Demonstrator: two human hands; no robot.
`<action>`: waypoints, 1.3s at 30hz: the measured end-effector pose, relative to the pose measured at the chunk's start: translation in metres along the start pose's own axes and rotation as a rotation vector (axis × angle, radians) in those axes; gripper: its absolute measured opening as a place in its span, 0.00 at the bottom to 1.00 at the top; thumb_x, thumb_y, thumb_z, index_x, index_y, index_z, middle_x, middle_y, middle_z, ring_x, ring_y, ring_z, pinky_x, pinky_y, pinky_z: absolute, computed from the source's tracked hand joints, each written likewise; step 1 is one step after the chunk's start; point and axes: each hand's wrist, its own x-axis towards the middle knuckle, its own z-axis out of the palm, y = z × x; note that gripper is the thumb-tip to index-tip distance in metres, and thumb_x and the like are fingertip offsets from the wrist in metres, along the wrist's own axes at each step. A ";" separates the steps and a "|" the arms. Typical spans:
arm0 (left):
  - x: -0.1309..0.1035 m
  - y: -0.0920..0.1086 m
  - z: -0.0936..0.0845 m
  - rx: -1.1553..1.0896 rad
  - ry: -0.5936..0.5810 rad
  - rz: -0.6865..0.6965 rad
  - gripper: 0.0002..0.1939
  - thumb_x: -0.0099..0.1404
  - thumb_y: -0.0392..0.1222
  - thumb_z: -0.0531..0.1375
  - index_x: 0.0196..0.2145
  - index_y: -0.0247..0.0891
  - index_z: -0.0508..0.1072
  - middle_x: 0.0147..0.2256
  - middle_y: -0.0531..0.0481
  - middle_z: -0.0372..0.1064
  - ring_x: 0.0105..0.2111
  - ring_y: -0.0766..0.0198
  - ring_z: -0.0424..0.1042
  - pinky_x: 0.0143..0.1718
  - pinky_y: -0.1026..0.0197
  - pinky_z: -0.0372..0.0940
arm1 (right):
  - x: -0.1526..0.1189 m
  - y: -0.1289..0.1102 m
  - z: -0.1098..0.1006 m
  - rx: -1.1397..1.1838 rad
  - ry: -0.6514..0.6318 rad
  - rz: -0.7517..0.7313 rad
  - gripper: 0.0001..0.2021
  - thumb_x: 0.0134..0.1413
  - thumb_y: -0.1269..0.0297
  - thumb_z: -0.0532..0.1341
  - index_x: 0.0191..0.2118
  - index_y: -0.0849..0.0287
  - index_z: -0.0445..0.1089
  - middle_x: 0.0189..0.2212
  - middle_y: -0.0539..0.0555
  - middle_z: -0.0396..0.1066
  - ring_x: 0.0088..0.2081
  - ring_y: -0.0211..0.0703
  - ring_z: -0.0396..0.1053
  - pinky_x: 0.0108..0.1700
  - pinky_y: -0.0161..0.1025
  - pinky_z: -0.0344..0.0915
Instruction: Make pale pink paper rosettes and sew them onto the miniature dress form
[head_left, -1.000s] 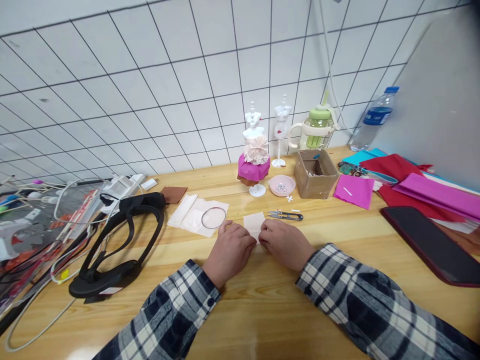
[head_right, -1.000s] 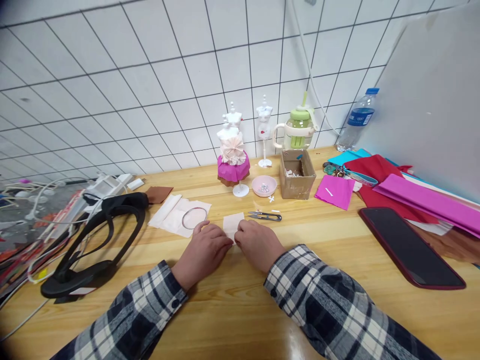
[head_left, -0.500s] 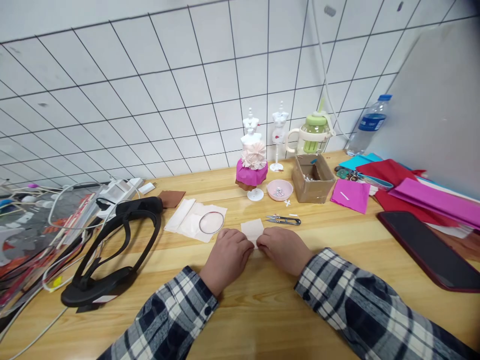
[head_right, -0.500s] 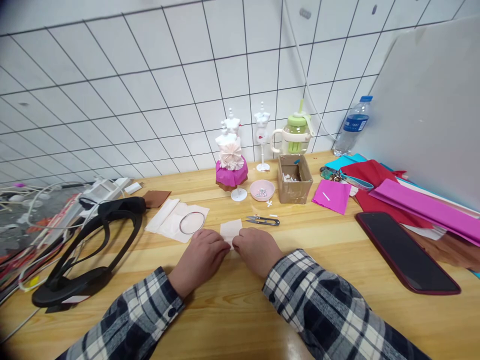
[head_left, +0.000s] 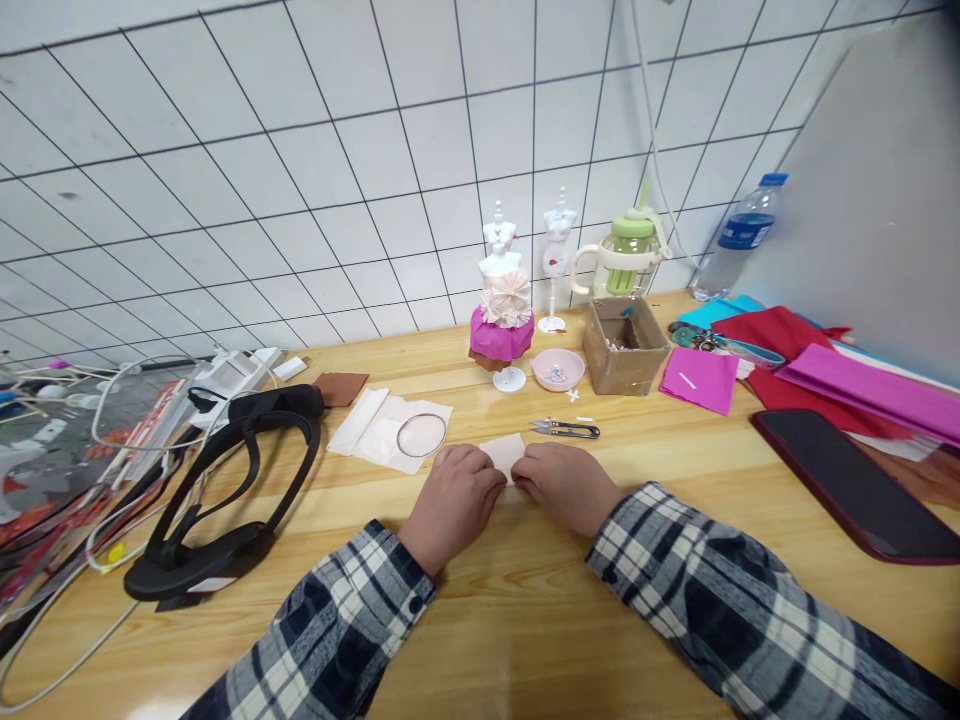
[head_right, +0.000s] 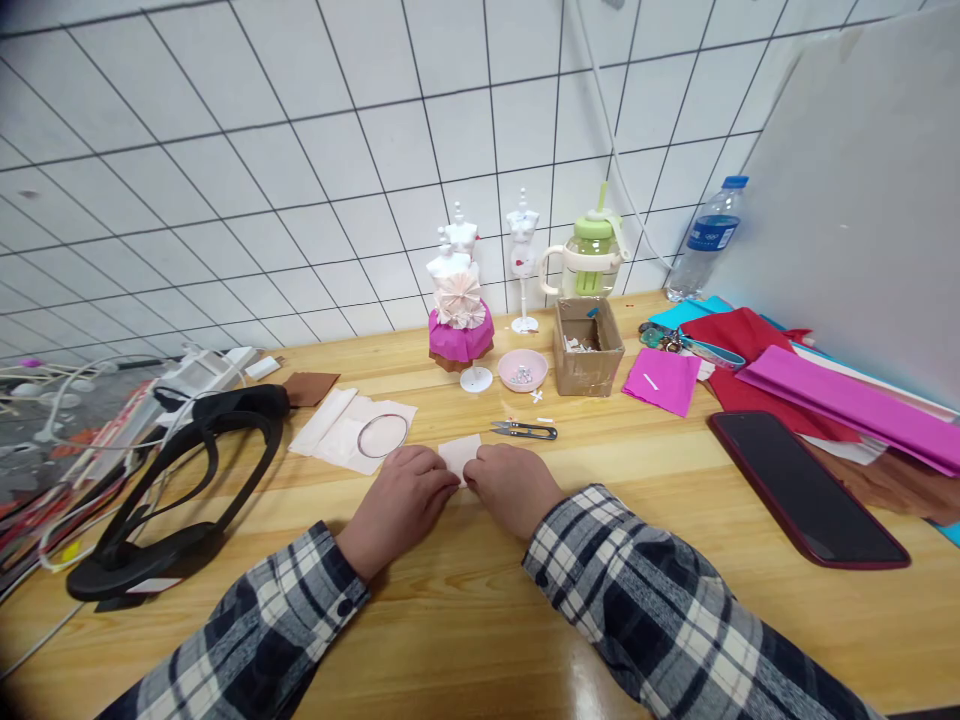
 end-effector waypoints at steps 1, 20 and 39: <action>0.000 0.000 -0.001 0.003 0.004 0.011 0.12 0.68 0.39 0.54 0.33 0.40 0.77 0.33 0.46 0.72 0.39 0.57 0.66 0.43 0.53 0.58 | 0.000 0.000 -0.001 -0.006 0.013 -0.008 0.12 0.63 0.66 0.53 0.33 0.57 0.73 0.33 0.52 0.70 0.36 0.40 0.66 0.33 0.36 0.54; 0.000 -0.001 0.001 0.008 -0.005 0.049 0.11 0.67 0.37 0.55 0.35 0.41 0.78 0.32 0.47 0.71 0.40 0.58 0.65 0.43 0.54 0.58 | -0.001 -0.002 -0.001 0.010 0.000 0.008 0.10 0.62 0.67 0.54 0.34 0.57 0.73 0.33 0.52 0.71 0.36 0.40 0.67 0.35 0.36 0.56; 0.001 -0.001 0.001 0.011 -0.005 0.013 0.11 0.68 0.39 0.53 0.35 0.39 0.76 0.30 0.48 0.71 0.36 0.59 0.66 0.43 0.53 0.58 | -0.002 -0.003 0.001 0.001 0.005 0.050 0.09 0.62 0.65 0.54 0.36 0.55 0.71 0.32 0.51 0.71 0.33 0.40 0.67 0.31 0.36 0.53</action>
